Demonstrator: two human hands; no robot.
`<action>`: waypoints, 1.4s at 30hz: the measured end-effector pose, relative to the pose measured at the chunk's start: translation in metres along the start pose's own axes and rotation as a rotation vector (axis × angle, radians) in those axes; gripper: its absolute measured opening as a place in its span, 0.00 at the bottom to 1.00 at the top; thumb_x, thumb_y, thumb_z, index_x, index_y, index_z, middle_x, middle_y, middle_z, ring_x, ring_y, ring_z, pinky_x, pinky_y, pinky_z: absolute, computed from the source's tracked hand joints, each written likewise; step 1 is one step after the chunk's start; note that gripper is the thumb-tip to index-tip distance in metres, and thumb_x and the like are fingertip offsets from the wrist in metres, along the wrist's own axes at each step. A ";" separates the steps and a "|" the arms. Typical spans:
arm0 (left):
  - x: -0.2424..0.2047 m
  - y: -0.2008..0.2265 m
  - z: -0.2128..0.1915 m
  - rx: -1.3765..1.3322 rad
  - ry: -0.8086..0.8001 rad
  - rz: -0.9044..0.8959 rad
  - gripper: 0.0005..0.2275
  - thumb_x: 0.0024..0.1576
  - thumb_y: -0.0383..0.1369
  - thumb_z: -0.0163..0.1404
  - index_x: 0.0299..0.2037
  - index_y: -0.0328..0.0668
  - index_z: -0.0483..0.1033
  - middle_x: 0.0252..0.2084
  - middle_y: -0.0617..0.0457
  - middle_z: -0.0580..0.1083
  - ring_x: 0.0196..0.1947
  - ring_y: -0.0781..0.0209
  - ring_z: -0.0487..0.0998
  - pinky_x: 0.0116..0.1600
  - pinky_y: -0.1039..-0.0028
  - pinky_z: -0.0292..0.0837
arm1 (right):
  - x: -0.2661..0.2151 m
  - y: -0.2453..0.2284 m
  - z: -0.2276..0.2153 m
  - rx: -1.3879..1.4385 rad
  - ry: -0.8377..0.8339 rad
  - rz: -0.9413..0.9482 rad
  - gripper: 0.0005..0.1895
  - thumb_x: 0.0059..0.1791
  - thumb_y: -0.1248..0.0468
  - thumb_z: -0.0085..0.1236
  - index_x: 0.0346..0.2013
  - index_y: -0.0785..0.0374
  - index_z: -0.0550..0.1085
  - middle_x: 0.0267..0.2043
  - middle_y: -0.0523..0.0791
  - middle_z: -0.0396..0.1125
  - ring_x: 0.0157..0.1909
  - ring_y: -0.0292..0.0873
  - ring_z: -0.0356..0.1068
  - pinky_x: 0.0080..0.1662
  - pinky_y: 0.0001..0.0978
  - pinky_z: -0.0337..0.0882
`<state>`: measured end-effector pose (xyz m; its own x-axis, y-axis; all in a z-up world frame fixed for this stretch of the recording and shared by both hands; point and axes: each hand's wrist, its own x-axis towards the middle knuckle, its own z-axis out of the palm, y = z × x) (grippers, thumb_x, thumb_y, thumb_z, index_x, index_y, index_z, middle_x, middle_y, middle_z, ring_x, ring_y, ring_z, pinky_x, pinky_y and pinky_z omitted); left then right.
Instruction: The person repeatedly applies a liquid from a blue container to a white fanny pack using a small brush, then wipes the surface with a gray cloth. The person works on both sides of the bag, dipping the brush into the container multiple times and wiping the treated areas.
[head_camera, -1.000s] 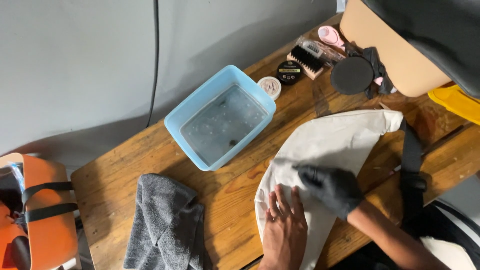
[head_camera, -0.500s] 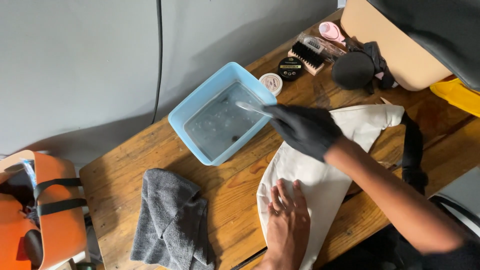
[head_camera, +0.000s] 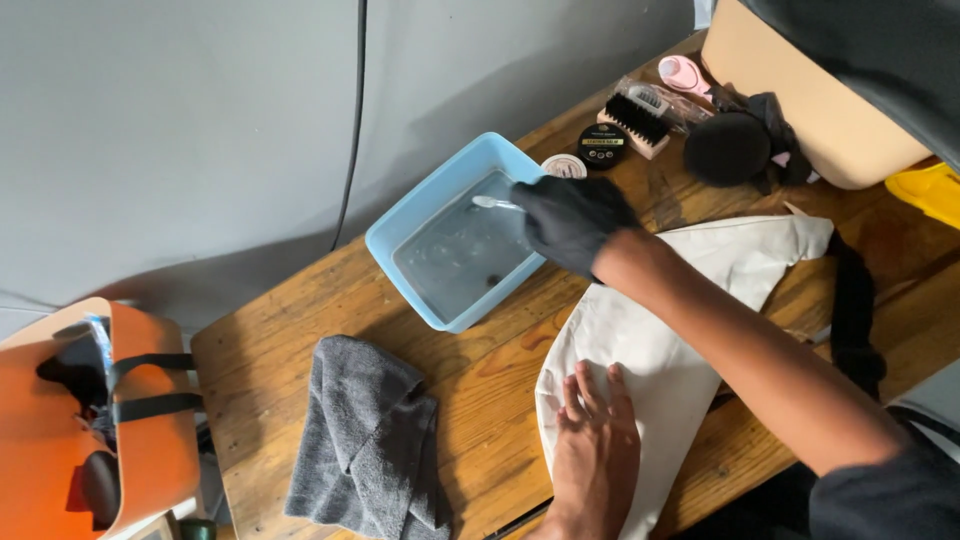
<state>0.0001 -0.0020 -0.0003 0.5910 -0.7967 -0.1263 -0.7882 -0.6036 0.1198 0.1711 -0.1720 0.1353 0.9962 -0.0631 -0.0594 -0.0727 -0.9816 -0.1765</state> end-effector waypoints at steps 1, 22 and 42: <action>0.000 -0.002 -0.003 0.020 0.006 0.003 0.27 0.63 0.26 0.34 0.75 0.28 0.50 0.71 0.17 0.53 0.68 0.23 0.58 0.58 0.47 0.69 | -0.023 0.004 -0.002 0.073 0.149 -0.017 0.13 0.51 0.62 0.44 0.48 0.55 0.71 0.42 0.52 0.73 0.37 0.65 0.74 0.34 0.61 0.69; 0.002 -0.009 0.003 -0.005 0.073 -0.152 0.23 0.67 0.39 0.38 0.71 0.42 0.60 0.69 0.12 0.52 0.69 0.15 0.53 0.58 0.40 0.67 | -0.177 0.054 0.115 0.328 0.193 0.204 0.22 0.46 0.57 0.63 0.56 0.40 0.77 0.50 0.38 0.69 0.44 0.42 0.76 0.40 0.35 0.80; -0.003 -0.001 0.010 0.167 0.134 -0.163 0.23 0.66 0.38 0.36 0.72 0.45 0.60 0.67 0.13 0.57 0.67 0.18 0.59 0.57 0.44 0.69 | -0.161 0.060 0.109 0.179 0.161 0.484 0.16 0.46 0.48 0.56 0.48 0.32 0.79 0.49 0.41 0.66 0.46 0.54 0.74 0.40 0.59 0.73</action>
<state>-0.0022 0.0011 -0.0101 0.7211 -0.6928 0.0026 -0.6916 -0.7200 -0.0572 0.0012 -0.2015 0.0270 0.8406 -0.5410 -0.0268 -0.5180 -0.7885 -0.3315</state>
